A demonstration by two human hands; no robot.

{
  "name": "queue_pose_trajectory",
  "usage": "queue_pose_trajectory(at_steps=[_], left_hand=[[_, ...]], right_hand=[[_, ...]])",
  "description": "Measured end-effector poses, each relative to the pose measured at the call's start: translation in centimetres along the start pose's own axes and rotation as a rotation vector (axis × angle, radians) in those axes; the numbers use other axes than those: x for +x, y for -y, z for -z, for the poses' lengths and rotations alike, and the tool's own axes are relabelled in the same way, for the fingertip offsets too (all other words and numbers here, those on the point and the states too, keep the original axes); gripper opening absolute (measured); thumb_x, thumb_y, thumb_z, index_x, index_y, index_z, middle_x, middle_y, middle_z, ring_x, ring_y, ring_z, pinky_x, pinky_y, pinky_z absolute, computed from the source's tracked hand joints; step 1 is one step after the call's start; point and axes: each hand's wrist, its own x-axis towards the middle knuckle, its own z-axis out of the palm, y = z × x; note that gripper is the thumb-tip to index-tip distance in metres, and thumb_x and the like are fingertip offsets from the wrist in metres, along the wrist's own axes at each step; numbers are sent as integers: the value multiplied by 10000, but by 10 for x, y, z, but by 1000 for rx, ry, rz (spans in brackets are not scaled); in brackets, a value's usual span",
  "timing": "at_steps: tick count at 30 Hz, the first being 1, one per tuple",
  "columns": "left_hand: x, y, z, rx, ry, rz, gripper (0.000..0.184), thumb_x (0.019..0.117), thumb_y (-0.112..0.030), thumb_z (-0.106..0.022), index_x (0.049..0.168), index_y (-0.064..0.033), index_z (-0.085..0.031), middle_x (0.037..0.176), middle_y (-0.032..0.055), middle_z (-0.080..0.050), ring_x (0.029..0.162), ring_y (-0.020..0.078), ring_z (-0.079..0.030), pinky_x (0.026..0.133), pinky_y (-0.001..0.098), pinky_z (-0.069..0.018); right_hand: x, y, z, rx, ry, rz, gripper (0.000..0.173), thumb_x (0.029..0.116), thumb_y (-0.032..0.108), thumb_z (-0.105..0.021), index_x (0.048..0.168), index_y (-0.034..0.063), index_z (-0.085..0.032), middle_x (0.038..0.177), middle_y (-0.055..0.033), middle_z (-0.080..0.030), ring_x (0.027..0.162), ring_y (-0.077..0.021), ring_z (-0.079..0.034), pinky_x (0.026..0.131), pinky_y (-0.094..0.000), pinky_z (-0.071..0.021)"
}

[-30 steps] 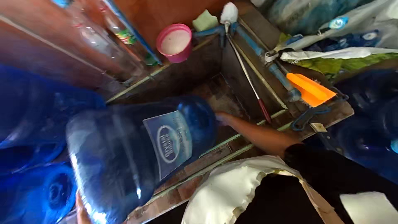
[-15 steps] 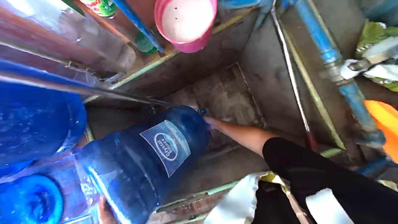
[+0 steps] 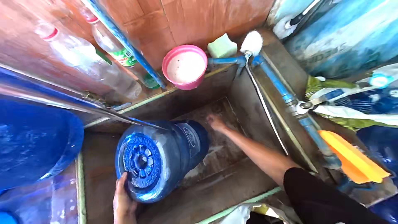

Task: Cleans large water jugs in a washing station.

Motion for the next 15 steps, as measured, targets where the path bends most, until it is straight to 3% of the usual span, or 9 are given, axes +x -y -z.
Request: queue_pose_trajectory(at_steps=[3,5,8,12,15], left_hand=[[-9,-10,-14,-2,16,-30,302,1087,-244,-333,1310,-98,-475,1035,-62,-662,934,7,-668,826,235,-587],[-15,-13,-20,12,105,-77,278,1089,-227,-313,1279,-113,-481,1025,-98,-670,948,-10,-669,845,223,-587],[-13,-16,-30,18,206,-132,287,1091,-196,-278,1271,-92,-476,1058,-92,-662,997,2,-658,901,248,-570],[-19,-24,-44,-1,235,-112,295,1102,-213,-283,1310,-104,-462,1102,-69,-644,1025,17,-651,913,260,-565],[-22,-30,-56,14,211,-87,315,1102,-231,-322,1356,-94,-447,1125,-39,-625,1004,26,-647,888,266,-565]], right_hand=[[-30,59,77,-258,-267,302,310,1077,174,-477,1238,-30,-647,1162,-264,-688,1122,-421,-666,969,-617,-509],[-68,79,112,-382,-342,265,281,1058,157,-473,1196,9,-668,1133,-229,-700,1104,-402,-672,928,-616,-511],[-152,83,140,-662,-322,115,255,1024,111,-516,1233,63,-653,1163,-199,-686,1140,-398,-647,915,-612,-498],[-259,22,164,-816,-417,-178,230,999,159,-582,1144,11,-683,1111,-259,-681,1072,-483,-649,820,-683,-484],[-305,-65,171,-735,-455,-438,435,981,231,-686,1337,-7,-612,1296,-337,-596,1197,-557,-571,914,-752,-447]])
